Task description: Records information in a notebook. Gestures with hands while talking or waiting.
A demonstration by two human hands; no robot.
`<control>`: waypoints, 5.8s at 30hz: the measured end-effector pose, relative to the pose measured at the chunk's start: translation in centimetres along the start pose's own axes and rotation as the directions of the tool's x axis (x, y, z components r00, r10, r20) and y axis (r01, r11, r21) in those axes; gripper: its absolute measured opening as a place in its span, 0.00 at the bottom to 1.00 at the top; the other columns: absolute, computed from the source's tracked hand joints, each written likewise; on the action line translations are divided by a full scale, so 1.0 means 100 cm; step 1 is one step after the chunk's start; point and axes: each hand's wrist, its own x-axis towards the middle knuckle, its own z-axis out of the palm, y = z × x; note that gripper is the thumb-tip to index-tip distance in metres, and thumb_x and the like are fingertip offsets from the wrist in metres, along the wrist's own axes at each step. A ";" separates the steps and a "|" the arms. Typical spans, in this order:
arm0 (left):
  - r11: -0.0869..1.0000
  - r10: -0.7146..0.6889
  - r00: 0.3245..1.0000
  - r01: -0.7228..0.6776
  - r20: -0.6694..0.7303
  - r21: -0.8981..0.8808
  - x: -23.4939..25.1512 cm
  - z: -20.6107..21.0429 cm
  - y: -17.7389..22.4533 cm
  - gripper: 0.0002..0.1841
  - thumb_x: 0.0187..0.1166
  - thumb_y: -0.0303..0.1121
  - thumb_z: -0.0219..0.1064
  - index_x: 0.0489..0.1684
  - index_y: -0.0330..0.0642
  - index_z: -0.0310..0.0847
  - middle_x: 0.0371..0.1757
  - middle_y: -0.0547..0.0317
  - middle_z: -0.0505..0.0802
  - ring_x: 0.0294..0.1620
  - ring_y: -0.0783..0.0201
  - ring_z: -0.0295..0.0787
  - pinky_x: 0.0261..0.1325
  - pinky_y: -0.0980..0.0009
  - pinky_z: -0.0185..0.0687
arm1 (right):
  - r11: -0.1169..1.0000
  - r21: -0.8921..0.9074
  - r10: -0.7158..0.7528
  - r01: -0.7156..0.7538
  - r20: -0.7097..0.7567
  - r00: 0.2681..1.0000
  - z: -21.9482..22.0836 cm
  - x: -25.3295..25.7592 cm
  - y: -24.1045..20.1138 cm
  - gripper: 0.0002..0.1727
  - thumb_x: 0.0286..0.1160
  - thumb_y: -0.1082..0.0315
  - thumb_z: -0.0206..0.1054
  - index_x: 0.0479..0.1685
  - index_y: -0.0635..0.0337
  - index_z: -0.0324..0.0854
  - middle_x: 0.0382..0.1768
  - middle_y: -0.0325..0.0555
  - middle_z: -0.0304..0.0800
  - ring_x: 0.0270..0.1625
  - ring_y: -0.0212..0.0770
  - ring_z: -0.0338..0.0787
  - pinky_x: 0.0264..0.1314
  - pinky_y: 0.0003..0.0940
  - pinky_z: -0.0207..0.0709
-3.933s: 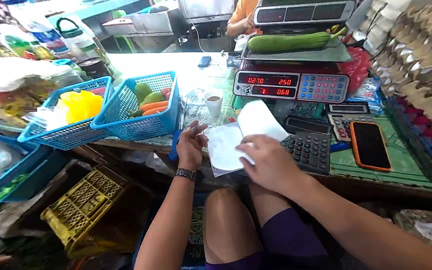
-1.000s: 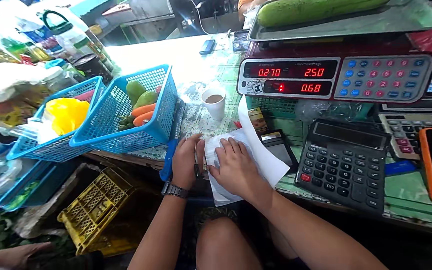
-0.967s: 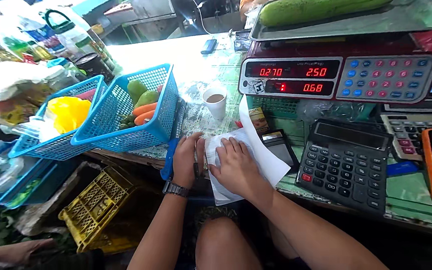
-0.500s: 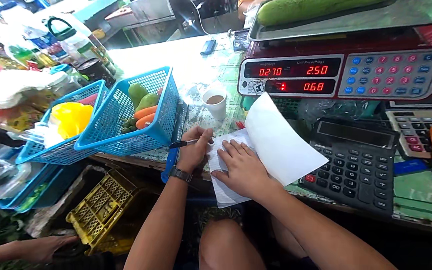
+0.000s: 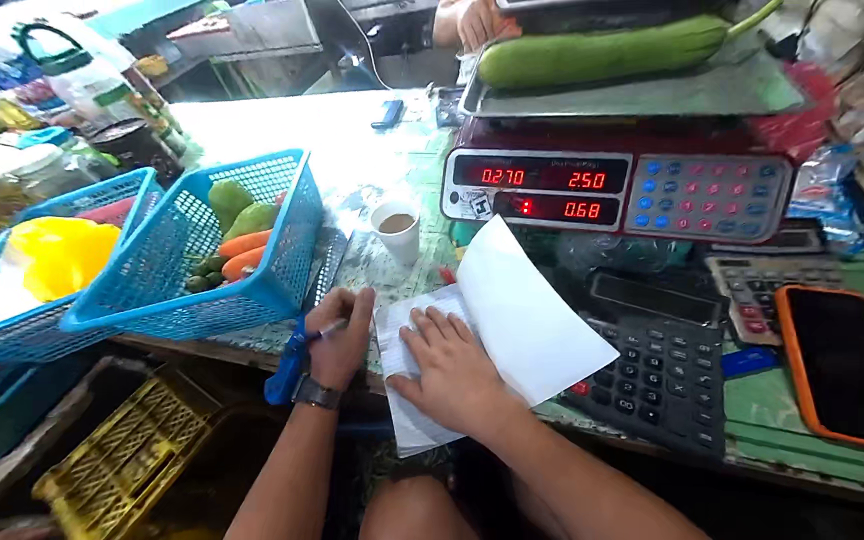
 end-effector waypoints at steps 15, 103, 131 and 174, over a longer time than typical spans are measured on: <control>0.902 0.192 0.932 -0.044 -0.307 0.430 -0.039 -0.051 -0.033 0.16 0.83 0.37 0.64 0.54 0.32 0.87 0.51 0.42 0.93 0.61 0.46 0.88 0.70 0.49 0.80 | 1.000 0.015 -0.003 0.003 0.017 1.000 0.001 -0.001 -0.005 0.46 0.81 0.27 0.45 0.89 0.51 0.65 0.93 0.51 0.56 0.96 0.54 0.49 0.96 0.59 0.39; 0.975 -0.027 0.983 0.065 0.179 -0.214 0.011 -0.001 -0.006 0.20 0.83 0.29 0.62 0.14 0.53 0.69 0.16 0.75 0.77 0.18 0.78 0.76 0.24 0.79 0.73 | 0.992 -0.075 -0.105 0.099 -0.070 0.992 0.008 -0.010 0.014 0.43 0.78 0.24 0.47 0.82 0.43 0.74 0.91 0.37 0.62 0.95 0.43 0.54 0.96 0.53 0.43; 0.987 -0.138 0.962 0.153 0.236 -0.046 0.012 -0.005 -0.003 0.21 0.83 0.32 0.62 0.11 0.51 0.70 0.20 0.70 0.84 0.23 0.75 0.81 0.29 0.75 0.75 | 0.993 -0.072 -0.102 0.097 -0.072 0.992 0.007 -0.010 0.013 0.44 0.77 0.24 0.48 0.83 0.44 0.73 0.91 0.38 0.62 0.95 0.44 0.54 0.96 0.53 0.43; 0.993 -0.113 0.948 0.117 0.298 0.005 0.013 -0.001 0.000 0.20 0.86 0.38 0.63 0.15 0.51 0.74 0.21 0.70 0.87 0.23 0.75 0.84 0.30 0.74 0.81 | 0.992 -0.044 -0.122 0.118 -0.094 0.988 0.007 -0.010 0.013 0.41 0.79 0.27 0.52 0.79 0.48 0.76 0.89 0.42 0.65 0.94 0.47 0.55 0.95 0.54 0.44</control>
